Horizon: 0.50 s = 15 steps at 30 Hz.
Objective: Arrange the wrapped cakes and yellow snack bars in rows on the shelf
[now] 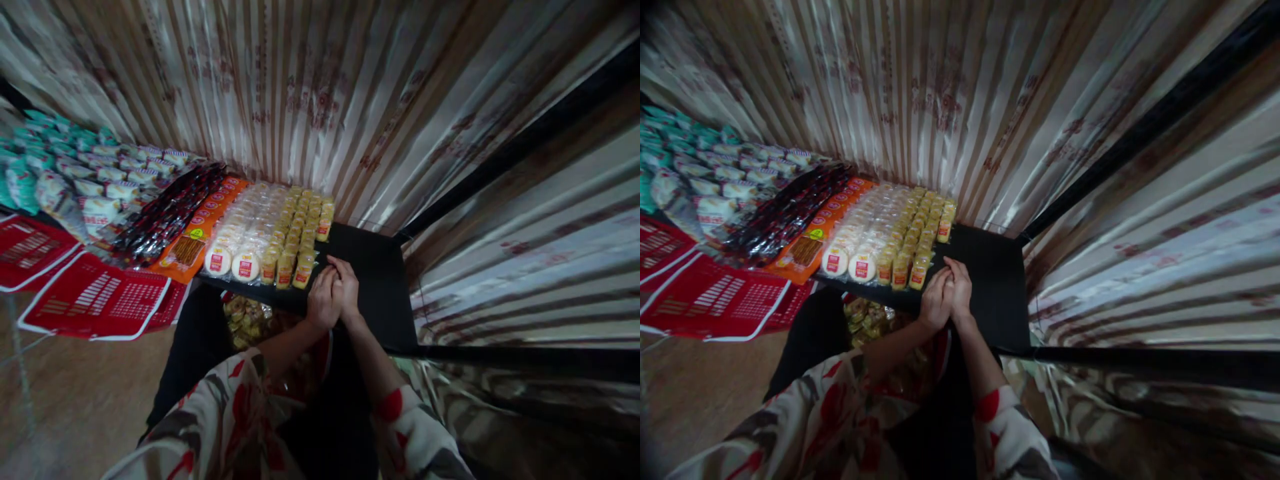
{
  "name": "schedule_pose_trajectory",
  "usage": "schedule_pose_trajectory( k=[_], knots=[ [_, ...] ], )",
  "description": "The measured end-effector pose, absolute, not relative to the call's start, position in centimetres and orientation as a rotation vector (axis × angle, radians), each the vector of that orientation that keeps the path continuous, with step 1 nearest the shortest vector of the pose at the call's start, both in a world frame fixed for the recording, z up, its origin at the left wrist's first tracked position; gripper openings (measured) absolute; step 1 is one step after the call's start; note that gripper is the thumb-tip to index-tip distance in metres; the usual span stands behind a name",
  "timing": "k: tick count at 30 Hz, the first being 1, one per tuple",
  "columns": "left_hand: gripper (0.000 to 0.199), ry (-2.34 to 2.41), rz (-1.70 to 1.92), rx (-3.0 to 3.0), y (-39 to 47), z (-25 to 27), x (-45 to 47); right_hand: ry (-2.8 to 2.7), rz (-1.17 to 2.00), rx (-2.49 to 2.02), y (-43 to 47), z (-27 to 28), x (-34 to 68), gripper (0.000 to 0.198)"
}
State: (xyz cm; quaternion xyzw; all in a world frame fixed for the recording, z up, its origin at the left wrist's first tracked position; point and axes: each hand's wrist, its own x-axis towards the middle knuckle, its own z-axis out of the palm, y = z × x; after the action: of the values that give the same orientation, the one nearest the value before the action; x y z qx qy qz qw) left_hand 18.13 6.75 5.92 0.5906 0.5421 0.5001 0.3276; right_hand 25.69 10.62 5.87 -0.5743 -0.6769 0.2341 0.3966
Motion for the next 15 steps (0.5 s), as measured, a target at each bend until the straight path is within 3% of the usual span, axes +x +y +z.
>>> schedule_pose_trajectory(
  k=[9, 15],
  knots=[
    [0.037, 1.281, 0.895, 1.817, -5.9, 2.3, 8.3, -1.995, 0.707, -1.339, -3.6, 2.2, 22.1, 0.041],
    [0.034, 1.609, 0.478, 1.701, -7.0, -0.2, 4.5, -2.371, 0.826, -1.755, -5.9, 0.2, 21.3, 0.042]
  ],
)
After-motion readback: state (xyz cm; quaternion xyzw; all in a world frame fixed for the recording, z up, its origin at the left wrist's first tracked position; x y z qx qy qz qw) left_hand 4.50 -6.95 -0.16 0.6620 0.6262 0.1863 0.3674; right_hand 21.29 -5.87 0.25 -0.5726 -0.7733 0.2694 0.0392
